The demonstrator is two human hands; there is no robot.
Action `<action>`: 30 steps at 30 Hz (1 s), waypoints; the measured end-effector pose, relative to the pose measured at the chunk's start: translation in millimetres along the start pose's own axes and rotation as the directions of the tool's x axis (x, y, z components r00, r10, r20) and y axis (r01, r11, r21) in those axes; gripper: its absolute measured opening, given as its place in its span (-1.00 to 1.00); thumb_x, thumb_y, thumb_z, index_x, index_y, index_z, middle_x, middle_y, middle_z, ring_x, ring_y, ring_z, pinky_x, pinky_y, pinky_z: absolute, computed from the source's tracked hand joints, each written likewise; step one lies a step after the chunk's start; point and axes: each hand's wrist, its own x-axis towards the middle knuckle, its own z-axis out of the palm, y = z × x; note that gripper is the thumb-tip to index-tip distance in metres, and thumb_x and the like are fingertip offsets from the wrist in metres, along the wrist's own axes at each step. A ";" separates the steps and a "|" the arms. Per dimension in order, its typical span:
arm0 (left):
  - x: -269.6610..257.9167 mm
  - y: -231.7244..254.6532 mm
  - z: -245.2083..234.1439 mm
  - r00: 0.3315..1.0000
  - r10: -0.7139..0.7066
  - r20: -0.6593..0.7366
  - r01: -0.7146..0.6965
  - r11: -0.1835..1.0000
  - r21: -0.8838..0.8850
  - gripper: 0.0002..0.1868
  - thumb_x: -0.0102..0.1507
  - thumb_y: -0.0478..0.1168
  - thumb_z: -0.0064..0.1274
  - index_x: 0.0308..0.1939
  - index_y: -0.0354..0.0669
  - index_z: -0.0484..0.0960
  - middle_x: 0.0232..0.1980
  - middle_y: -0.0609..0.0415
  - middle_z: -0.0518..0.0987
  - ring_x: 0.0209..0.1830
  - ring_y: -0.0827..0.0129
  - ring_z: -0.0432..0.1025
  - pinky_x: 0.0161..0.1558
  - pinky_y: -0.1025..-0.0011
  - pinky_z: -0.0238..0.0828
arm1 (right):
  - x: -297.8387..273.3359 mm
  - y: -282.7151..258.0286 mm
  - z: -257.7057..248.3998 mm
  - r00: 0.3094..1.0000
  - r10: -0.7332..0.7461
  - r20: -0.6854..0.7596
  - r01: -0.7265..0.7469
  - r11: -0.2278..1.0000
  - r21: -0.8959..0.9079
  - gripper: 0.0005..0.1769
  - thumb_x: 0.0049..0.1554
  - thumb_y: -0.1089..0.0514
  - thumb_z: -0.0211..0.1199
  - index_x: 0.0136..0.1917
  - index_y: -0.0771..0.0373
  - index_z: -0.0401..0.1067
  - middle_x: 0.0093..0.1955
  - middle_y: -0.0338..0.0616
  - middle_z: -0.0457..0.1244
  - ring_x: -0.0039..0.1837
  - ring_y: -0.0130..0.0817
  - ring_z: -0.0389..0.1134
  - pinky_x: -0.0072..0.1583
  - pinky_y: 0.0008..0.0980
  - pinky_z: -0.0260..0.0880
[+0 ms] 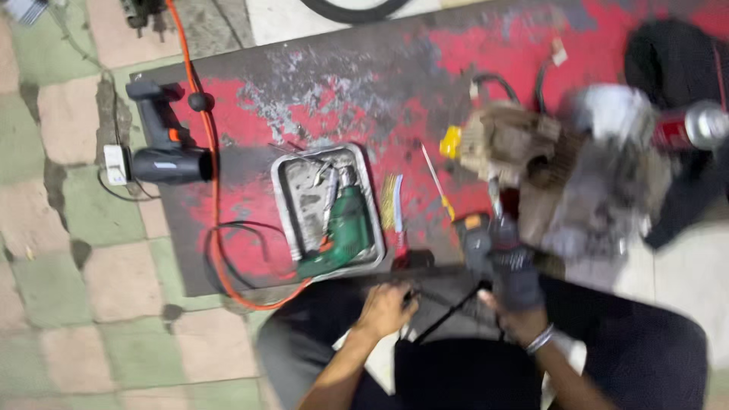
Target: The person sits on the floor in a workshop and uses a green electric drill to work on a disassembled engine block. They adjust the drill and apply it to various bolts on the engine casing.
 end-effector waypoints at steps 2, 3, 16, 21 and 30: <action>39.6 6.1 15.8 0.978 0.078 -0.193 -0.080 0.997 -0.002 -0.64 0.17 -0.15 0.20 0.00 -0.23 0.65 0.00 -0.18 0.67 0.00 -0.09 0.55 0.05 0.09 0.47 | 26.3 33.4 33.7 0.978 0.184 0.099 -0.204 0.942 0.266 -0.49 0.11 -0.14 0.33 0.17 0.26 0.48 0.05 -0.01 0.40 0.05 -0.08 0.43 0.10 -0.11 0.44; 38.1 8.0 29.1 0.958 0.111 -0.264 -0.114 0.993 0.003 -0.63 0.18 -0.16 0.20 0.02 -0.24 0.63 0.04 -0.18 0.67 0.00 -0.09 0.56 0.03 0.10 0.49 | 19.4 36.6 45.6 0.942 0.281 0.185 -0.333 0.863 0.380 -0.61 0.18 -0.12 0.32 0.10 0.21 0.53 -0.01 -0.10 0.44 -0.02 -0.19 0.46 0.06 -0.17 0.46; 12.5 102.8 53.8 0.960 0.122 -0.252 -0.269 0.156 -0.950 -0.61 0.30 -0.10 0.17 0.11 -0.25 0.57 0.06 -0.03 0.65 0.05 0.27 0.53 0.13 0.31 0.45 | -26.4 -1.4 82.5 0.999 0.022 0.046 -0.046 0.023 0.999 -0.83 0.24 0.22 0.25 0.10 0.30 0.44 -0.22 -0.15 0.31 -0.18 -0.36 0.34 -0.09 -0.33 0.35; 10.5 119.1 99.3 0.904 0.001 -0.427 -0.421 -0.159 -0.893 -0.85 0.27 -0.27 0.24 -0.21 -0.23 0.57 -0.31 0.03 0.58 -0.27 0.22 0.57 -0.07 0.16 0.57 | -47.8 -21.1 98.2 0.981 0.174 0.082 -0.053 -0.166 0.985 -0.51 -0.06 0.35 0.27 0.17 0.18 0.40 0.04 -0.34 0.37 0.07 -0.51 0.41 0.15 -0.43 0.43; 31.0 97.4 102.5 0.810 -0.215 -0.546 -0.574 -0.097 -0.813 -0.86 0.23 -0.32 0.20 -0.38 -0.26 0.56 -0.43 0.02 0.55 -0.42 0.22 0.52 -0.29 0.25 0.52 | -28.2 14.0 146.4 0.930 -0.030 0.366 -0.361 -0.254 0.897 -0.69 0.07 0.21 0.28 0.11 0.26 0.46 -0.18 -0.23 0.33 -0.20 -0.38 0.30 -0.17 -0.30 0.35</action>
